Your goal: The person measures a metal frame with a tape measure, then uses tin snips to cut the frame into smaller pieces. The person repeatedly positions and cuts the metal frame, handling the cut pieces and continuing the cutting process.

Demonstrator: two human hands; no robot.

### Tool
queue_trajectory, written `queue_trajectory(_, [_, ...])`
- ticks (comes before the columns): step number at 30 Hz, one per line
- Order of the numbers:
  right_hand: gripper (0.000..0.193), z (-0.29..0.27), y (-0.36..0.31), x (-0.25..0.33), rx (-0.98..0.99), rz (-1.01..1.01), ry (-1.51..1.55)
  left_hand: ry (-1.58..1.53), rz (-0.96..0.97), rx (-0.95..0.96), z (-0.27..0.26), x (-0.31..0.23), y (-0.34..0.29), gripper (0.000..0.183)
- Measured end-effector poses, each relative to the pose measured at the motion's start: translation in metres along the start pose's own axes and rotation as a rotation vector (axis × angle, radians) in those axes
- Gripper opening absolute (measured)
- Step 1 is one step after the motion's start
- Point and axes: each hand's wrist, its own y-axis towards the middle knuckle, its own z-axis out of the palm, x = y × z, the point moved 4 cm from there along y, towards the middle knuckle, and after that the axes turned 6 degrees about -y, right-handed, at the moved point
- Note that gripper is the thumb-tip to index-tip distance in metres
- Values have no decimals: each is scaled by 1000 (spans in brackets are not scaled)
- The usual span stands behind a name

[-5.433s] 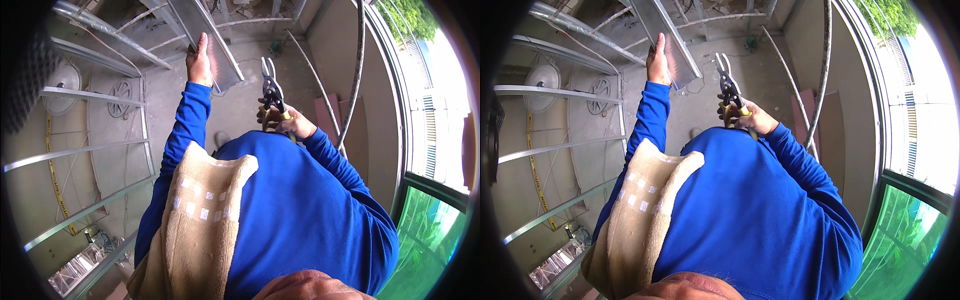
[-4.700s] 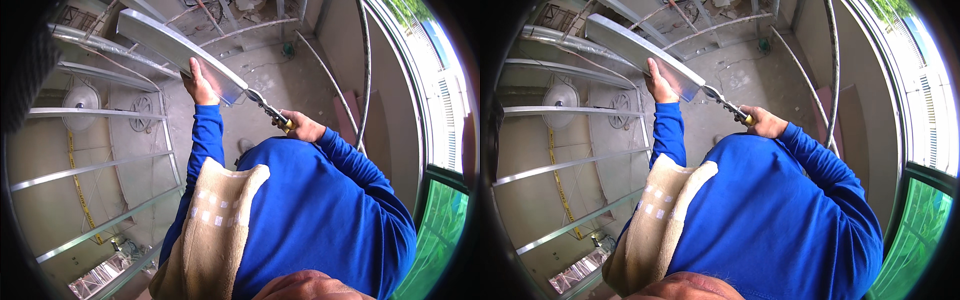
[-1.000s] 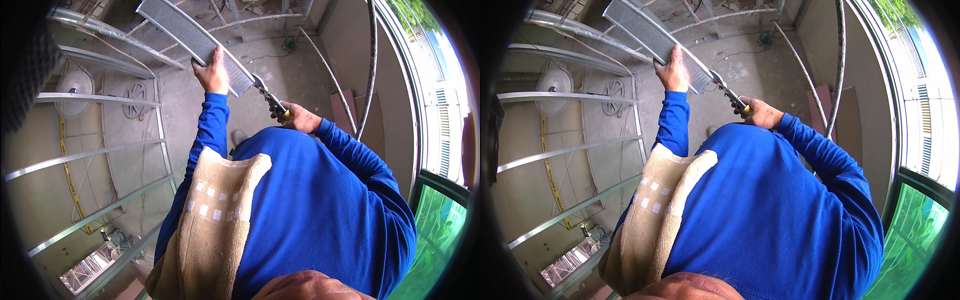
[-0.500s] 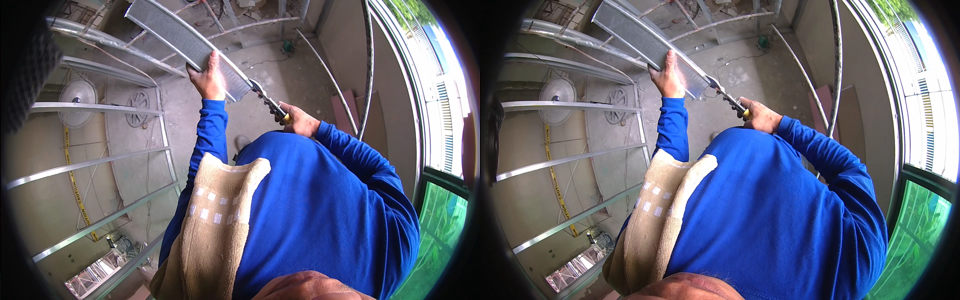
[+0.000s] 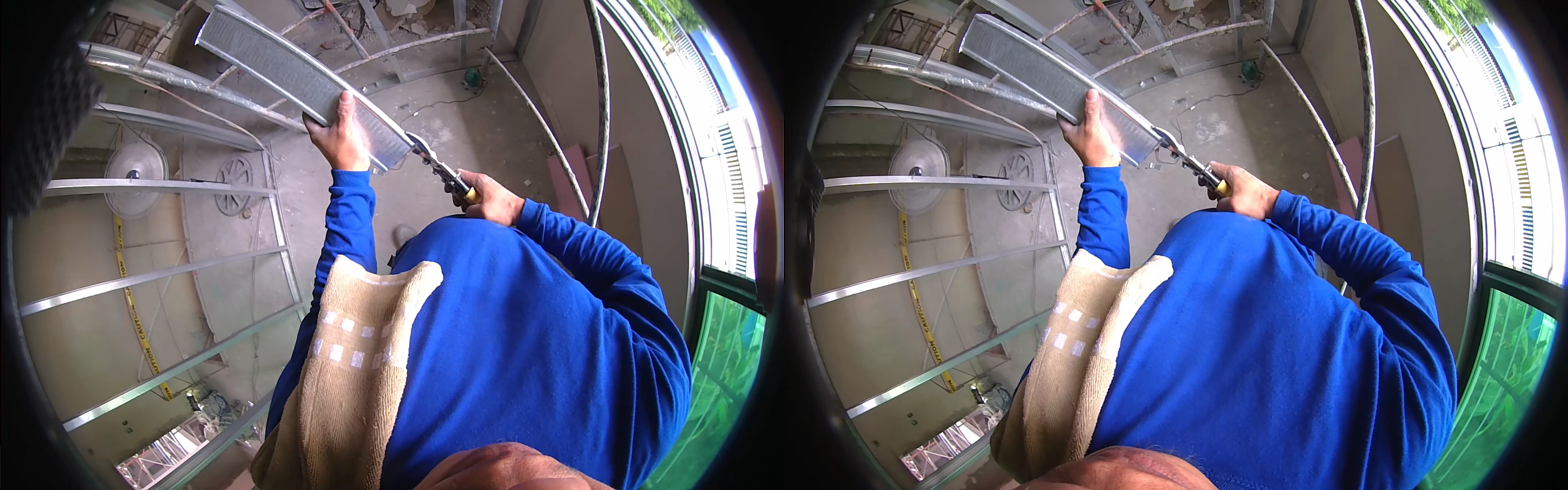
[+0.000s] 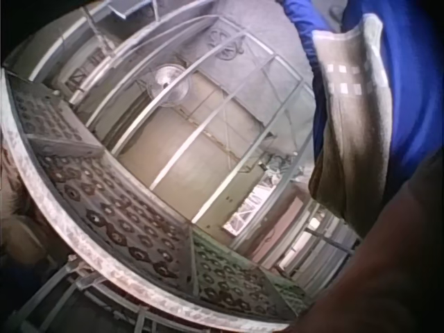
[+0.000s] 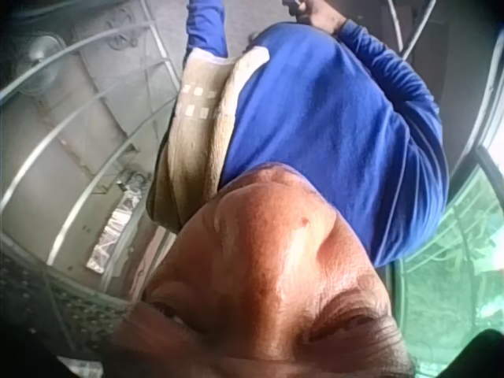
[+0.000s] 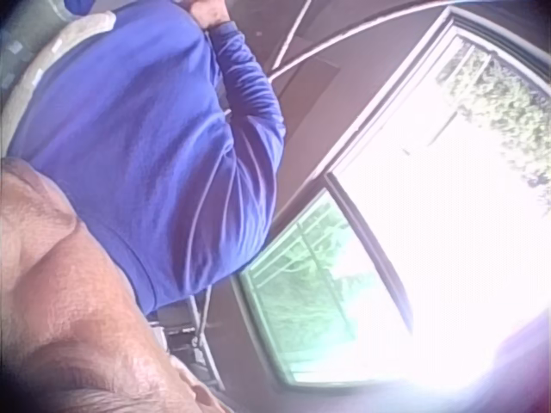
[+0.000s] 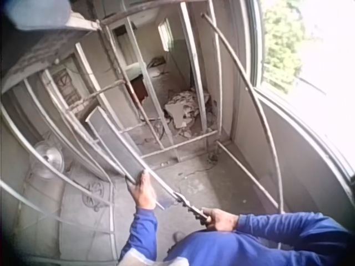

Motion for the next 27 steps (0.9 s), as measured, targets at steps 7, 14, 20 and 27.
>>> queue_trajectory(7, [45,3,4,-7,15,45,90,25,9,-45,1,-7,-4,63])
queue_trajectory(14, [45,-2,6,-5,58,-5,125,65,66,-26,4,-17,-4,66])
queue_trajectory(20, [38,-2,3,-3,20,-85,93,38,42,-5,5,-22,-7,74])
queue_trajectory(27, [33,-3,0,2,30,-72,86,-52,46,-7,7,-23,-7,74])
